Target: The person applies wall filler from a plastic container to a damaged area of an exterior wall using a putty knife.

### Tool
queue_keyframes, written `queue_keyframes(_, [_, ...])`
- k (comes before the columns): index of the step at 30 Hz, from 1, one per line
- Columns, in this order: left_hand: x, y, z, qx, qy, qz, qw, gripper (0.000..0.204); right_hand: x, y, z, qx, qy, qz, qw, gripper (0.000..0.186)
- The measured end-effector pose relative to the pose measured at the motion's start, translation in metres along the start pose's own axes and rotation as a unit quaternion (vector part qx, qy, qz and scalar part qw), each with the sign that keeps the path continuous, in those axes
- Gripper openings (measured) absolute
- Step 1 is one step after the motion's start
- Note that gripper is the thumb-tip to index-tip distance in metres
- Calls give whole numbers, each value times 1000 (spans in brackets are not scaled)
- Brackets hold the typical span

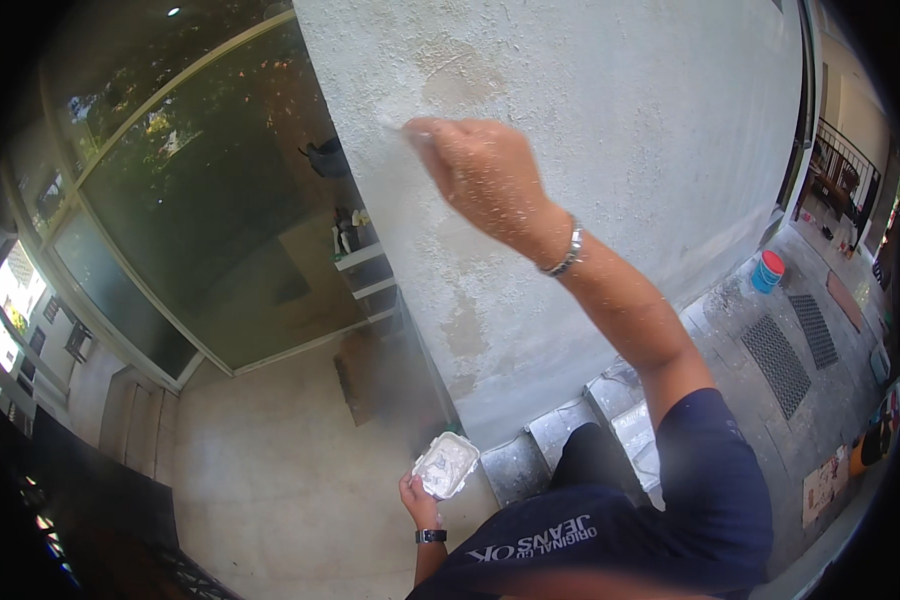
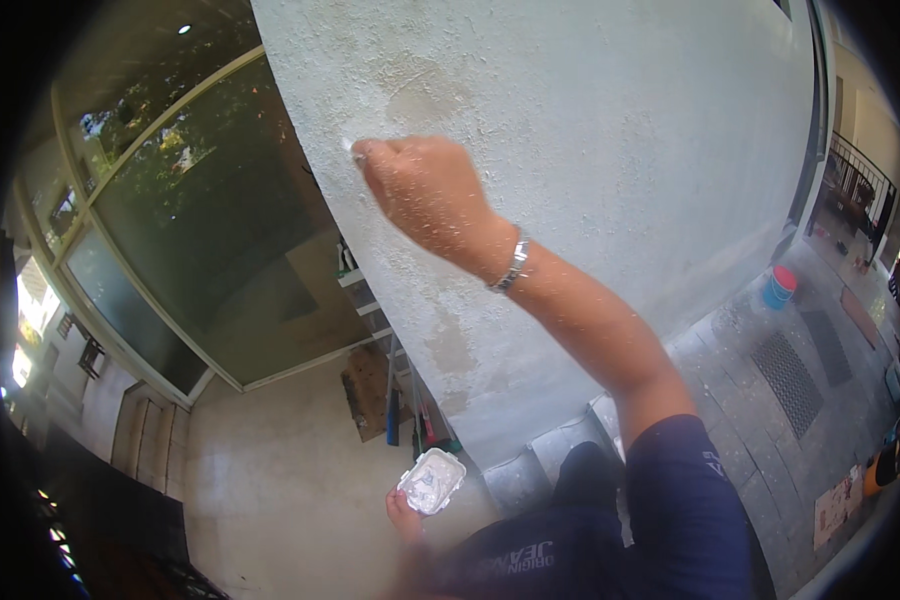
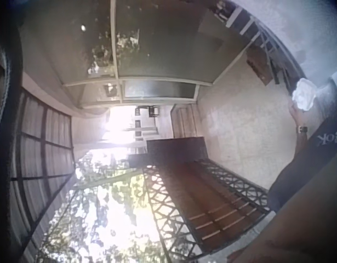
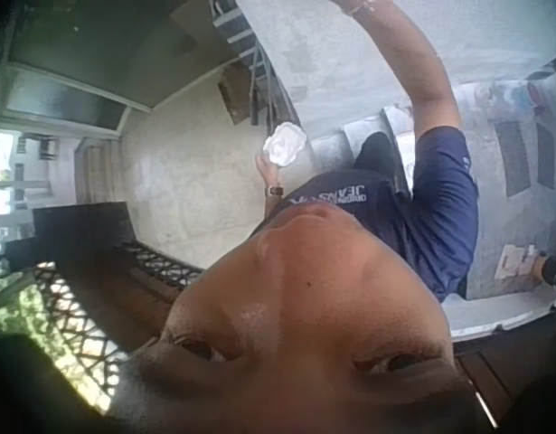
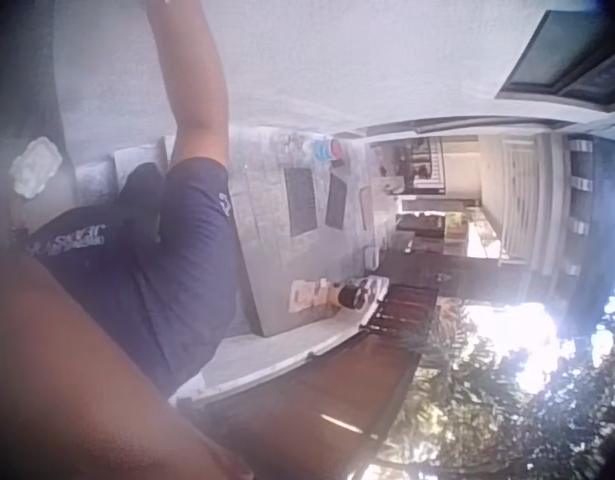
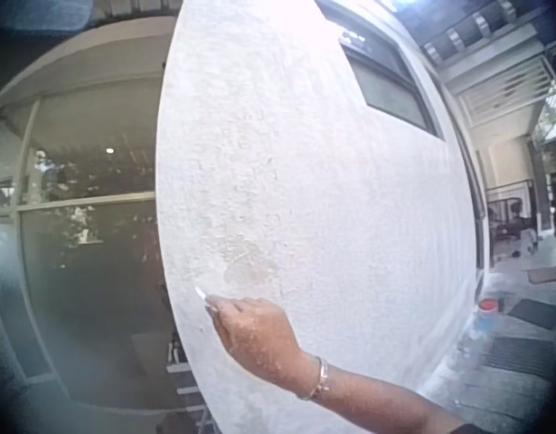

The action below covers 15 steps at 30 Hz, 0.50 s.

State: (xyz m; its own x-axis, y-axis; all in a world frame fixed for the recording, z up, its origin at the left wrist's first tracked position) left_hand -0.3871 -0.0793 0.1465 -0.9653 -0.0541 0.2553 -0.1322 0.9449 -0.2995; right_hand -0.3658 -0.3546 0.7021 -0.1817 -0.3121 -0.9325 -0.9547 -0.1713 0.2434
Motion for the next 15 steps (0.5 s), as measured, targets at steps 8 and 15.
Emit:
queue_keyframes(8, [-11, 7, 8, -9, -8, 22, 1000, 28, -27, 10, -62, 244, 215, -58, 944, 13])
queue_keyframes(15, [-3, -3, 2, 5, 28, 20, 999, 28, 55, -9, -24, 125, 194, 105, 967, 17])
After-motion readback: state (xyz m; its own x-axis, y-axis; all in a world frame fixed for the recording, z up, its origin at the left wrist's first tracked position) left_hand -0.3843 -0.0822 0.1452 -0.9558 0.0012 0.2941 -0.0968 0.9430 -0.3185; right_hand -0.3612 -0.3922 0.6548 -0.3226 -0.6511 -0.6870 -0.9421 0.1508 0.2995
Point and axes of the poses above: each hand's wrist, its own x-axis away from the middle knuckle, its own y-axis out of the back of the hand, z = x × y, the point moved 5 cm from there along -x, towards the middle knuckle, and after that the axes turned 6 degrees about y, right-handed, at the moved point
